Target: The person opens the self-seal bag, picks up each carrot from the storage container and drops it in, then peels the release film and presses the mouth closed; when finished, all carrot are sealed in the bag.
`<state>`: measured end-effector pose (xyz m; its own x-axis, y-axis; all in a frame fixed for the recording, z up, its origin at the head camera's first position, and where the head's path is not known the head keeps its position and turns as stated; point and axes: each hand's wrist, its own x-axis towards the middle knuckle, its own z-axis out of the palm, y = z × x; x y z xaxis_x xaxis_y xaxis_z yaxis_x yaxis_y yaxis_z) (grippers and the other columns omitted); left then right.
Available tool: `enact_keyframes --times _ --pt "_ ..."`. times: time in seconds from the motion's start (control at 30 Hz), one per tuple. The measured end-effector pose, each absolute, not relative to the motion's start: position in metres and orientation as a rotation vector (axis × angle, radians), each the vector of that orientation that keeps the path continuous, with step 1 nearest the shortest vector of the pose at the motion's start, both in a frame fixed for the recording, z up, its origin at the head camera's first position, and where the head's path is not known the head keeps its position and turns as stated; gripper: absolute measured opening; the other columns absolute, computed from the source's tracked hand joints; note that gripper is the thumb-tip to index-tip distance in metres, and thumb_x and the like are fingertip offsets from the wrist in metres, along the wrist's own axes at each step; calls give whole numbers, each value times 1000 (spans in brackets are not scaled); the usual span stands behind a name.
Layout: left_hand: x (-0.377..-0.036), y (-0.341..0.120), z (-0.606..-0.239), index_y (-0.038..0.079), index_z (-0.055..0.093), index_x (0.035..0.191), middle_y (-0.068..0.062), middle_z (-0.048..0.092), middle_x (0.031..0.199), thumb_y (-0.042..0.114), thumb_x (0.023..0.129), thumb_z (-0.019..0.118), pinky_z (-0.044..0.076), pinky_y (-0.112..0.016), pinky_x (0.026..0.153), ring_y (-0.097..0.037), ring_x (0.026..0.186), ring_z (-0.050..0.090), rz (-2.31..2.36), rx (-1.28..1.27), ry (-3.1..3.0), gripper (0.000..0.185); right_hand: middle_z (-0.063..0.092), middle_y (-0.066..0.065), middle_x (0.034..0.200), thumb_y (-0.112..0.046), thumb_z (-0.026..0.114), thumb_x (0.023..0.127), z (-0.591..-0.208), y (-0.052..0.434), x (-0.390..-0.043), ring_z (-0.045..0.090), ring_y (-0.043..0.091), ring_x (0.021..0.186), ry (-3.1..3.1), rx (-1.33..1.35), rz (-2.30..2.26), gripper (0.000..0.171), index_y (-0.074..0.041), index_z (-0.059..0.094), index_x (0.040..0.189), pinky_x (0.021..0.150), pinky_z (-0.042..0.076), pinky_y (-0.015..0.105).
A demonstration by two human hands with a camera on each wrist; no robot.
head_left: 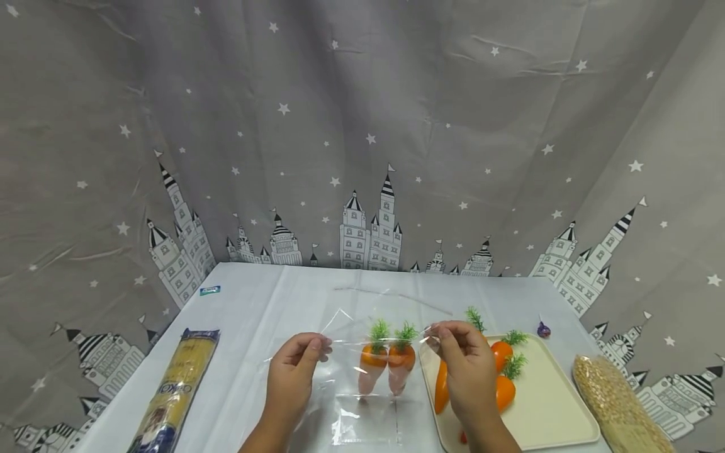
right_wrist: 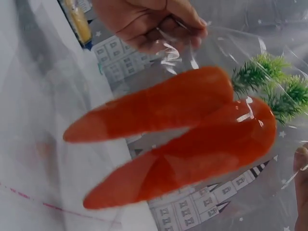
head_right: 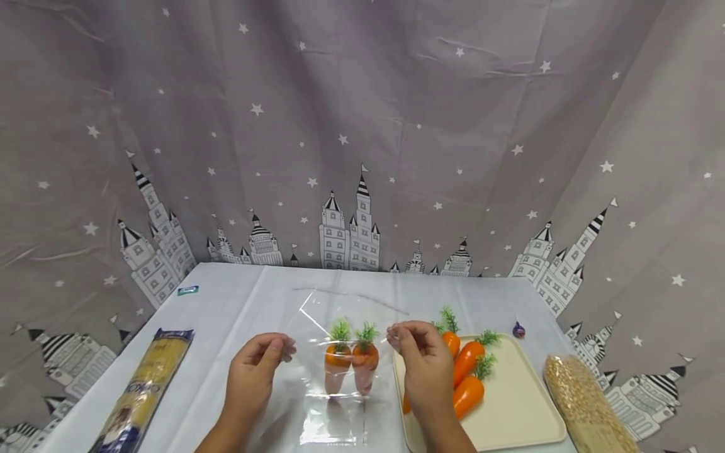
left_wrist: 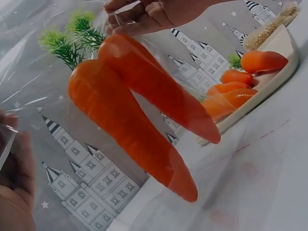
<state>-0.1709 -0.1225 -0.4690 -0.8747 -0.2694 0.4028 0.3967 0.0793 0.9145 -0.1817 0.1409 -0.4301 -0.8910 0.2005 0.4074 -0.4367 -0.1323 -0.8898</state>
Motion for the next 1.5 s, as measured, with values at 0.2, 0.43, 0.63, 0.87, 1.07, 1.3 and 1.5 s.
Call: enact_keyframes --times 0.2,0.43,0.63,0.87,1.07,1.3,1.5 --pt "-172 -122 -473 8 71 105 -5 75 101 14 105 64 59 -26 84 -16 92 71 -1843 -156 -1969 10 70 16 107 -14 63 106 -433 138 -184 74 22 99 -1839 178 2051 18 3 63 110 89 62 31" --pt "-172 -119 -464 6 67 115 -7 74 107 11 106 62 59 -26 85 -16 97 71 -1847 -245 -1995 12 69 18 107 -9 62 106 -432 140 -186 74 22 101 -1848 190 2068 15 5 62 111 92 61 33" --pt "-178 -111 -447 7 64 123 -6 73 106 12 104 64 58 -24 86 -14 97 71 -1785 -294 -2003 19 71 17 104 -9 62 106 -431 141 -186 75 22 98 -1867 197 2059 15 5 62 110 89 62 32" --pt "-186 -100 -431 5 68 116 -8 74 100 1 102 64 57 -20 85 -13 95 70 -1653 -415 -1906 15 71 16 103 -6 61 105 -433 142 -187 75 23 95 -1861 196 2084 12 5 62 109 87 63 32" --pt "-186 -94 -427 3 70 107 -2 73 87 7 102 66 56 -19 82 -9 88 69 -1576 -342 -1878 7 70 15 102 -3 59 106 -432 144 -188 75 22 95 -1862 163 2053 9 6 62 108 87 63 32" --pt "-182 -94 -418 6 67 104 2 73 89 7 105 63 56 -21 76 -12 87 70 -1566 -271 -1877 4 68 19 104 -4 56 107 -431 147 -189 75 22 98 -1816 162 2084 14 10 58 111 91 61 34" --pt "-181 -93 -415 6 67 101 -2 74 92 4 103 64 59 -22 78 -14 85 70 -1641 -232 -1835 5 66 21 105 -4 53 109 -430 148 -188 74 23 100 -1808 163 2100 14 9 57 113 93 60 35"
